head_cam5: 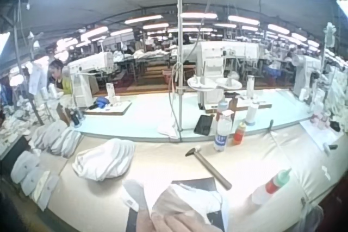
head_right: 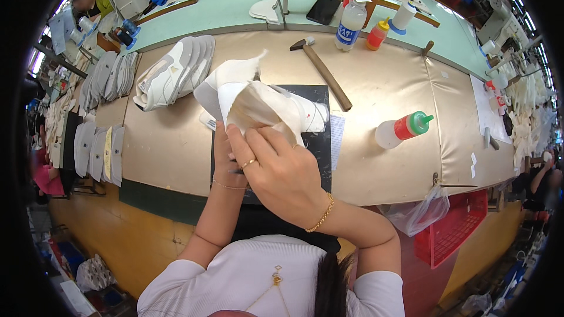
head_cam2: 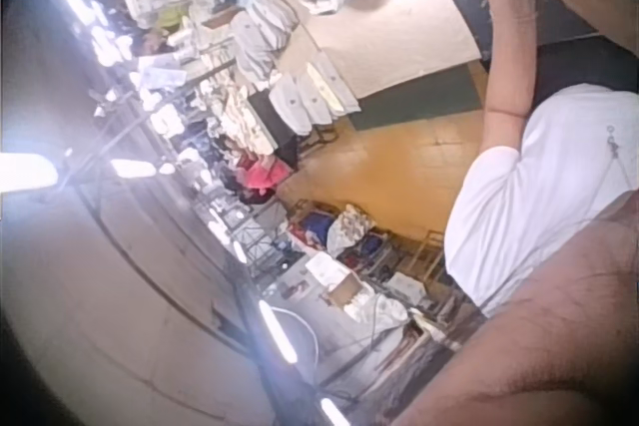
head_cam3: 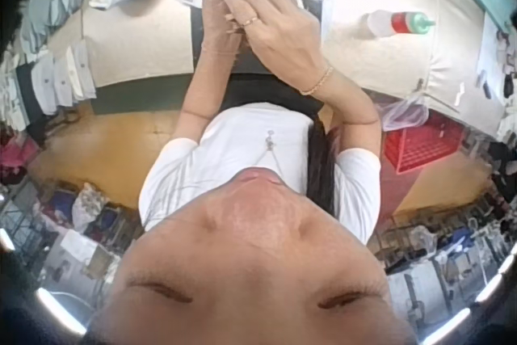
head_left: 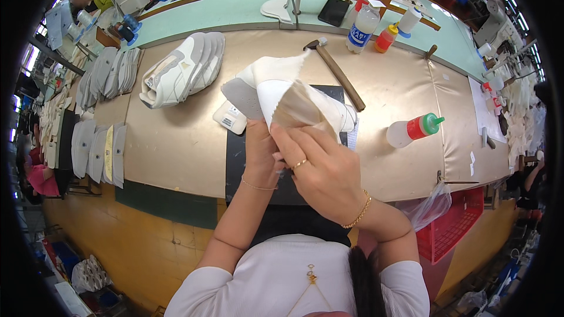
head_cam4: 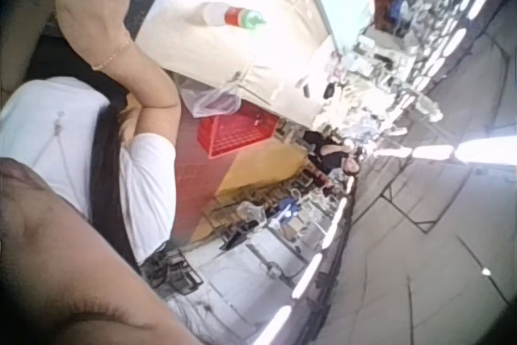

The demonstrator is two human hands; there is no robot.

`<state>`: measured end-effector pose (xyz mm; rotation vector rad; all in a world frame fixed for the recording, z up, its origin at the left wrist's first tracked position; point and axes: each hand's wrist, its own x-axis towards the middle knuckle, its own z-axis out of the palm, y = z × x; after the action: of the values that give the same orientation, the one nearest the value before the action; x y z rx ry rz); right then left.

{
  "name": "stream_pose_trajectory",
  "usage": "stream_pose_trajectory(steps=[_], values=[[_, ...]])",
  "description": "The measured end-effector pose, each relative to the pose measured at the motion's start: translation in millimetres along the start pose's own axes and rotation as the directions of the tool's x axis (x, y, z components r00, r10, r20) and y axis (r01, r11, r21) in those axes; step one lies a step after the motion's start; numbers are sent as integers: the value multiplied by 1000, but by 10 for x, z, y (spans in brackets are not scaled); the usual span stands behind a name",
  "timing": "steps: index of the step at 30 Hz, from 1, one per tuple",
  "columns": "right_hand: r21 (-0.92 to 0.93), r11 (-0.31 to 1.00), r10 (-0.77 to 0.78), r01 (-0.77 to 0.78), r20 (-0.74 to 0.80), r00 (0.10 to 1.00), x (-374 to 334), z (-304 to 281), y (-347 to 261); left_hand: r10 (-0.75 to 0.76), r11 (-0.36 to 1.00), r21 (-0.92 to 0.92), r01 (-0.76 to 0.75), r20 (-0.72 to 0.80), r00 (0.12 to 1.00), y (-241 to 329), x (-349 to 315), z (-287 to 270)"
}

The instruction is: The person trims excess fabric and threads from the interior lining of a white sneaker using small scissors. They repeatedly reposition the shoe and cut along the inner edges to remove loose material.

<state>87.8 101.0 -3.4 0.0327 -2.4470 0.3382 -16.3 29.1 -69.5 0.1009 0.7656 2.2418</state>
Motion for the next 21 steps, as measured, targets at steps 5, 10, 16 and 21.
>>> stream_pose_trajectory(steps=[5,10,16,21], values=[[171,985,-22,26,-21,1000,-85,-292,49,82,992,-102,-67,147,986,-4,89,-181],[189,967,176,-171,-12,984,107,-663,287,154,988,-40,-151,80,985,70,78,-171],[208,972,101,-108,44,994,68,-484,711,101,994,24,-108,195,975,208,37,-191],[61,985,-165,163,25,986,110,-477,718,121,989,75,-130,112,986,272,-60,143]])
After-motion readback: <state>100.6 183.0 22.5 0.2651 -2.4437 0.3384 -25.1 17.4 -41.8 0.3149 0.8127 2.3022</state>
